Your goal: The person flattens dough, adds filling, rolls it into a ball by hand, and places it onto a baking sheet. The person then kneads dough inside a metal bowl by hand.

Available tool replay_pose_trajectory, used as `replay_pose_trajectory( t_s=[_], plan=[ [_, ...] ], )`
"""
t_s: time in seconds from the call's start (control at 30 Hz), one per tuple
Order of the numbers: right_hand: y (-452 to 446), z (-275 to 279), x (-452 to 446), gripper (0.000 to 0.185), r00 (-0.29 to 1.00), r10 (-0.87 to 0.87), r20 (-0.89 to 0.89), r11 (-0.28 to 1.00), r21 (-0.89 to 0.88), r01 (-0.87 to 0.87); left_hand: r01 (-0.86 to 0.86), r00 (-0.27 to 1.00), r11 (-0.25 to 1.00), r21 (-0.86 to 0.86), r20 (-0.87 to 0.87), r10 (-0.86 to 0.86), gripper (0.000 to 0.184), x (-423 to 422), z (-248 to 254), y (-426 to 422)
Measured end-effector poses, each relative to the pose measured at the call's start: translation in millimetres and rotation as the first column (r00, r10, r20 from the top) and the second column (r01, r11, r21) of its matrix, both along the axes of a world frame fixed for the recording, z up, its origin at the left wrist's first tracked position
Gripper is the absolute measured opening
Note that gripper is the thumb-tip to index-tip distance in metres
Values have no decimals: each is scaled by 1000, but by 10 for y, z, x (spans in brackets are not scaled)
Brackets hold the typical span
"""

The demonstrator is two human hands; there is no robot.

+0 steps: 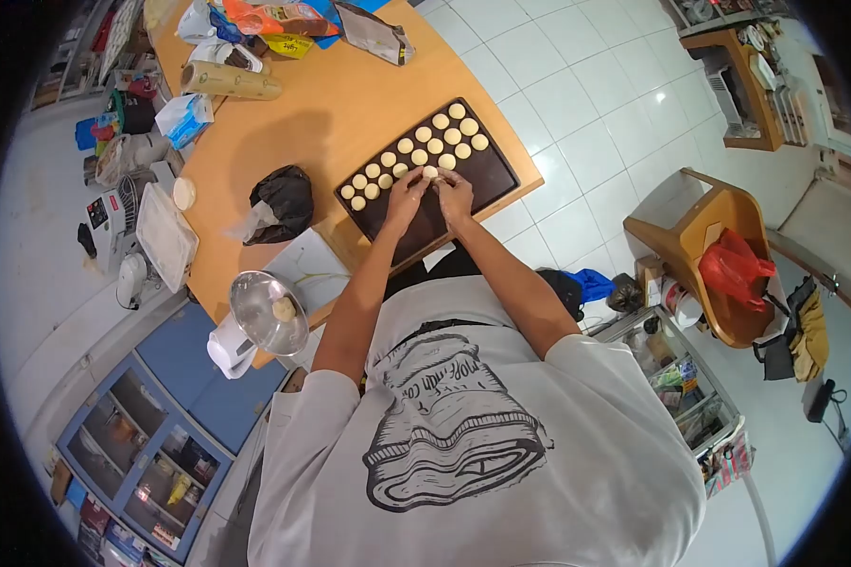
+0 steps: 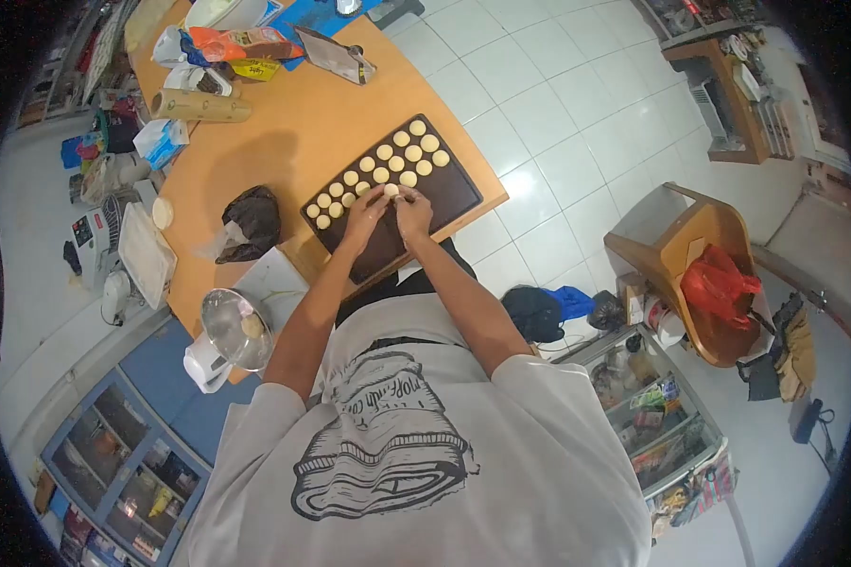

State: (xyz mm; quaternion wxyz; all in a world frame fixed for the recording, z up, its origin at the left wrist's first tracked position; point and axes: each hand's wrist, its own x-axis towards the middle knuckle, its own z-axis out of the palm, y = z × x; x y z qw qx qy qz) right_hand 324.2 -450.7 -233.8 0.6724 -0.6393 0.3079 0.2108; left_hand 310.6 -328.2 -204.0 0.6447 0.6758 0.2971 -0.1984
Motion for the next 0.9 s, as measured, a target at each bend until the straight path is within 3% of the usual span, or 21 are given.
replay_pose_trajectory(
  t_s=[0.2,0.3,0.6,0.9],
  plan=[
    [17,110,-1,33,989,124,77,968,-228,-104,27,999,989,143,38,-33,47,18,38,-65],
    [43,157,-29,36,989,94,117,979,-190,-70,8,996,989,145,83,-20,49,3,-3,-66],
    [65,-46,-119,37,919,298,258,897,-404,-177,51,984,979,200,160,-83,47,-94,-83,-72],
    [71,134,-142,38,870,325,371,886,-441,-143,1,977,981,196,209,-43,46,-166,-63,-128]
  ],
)
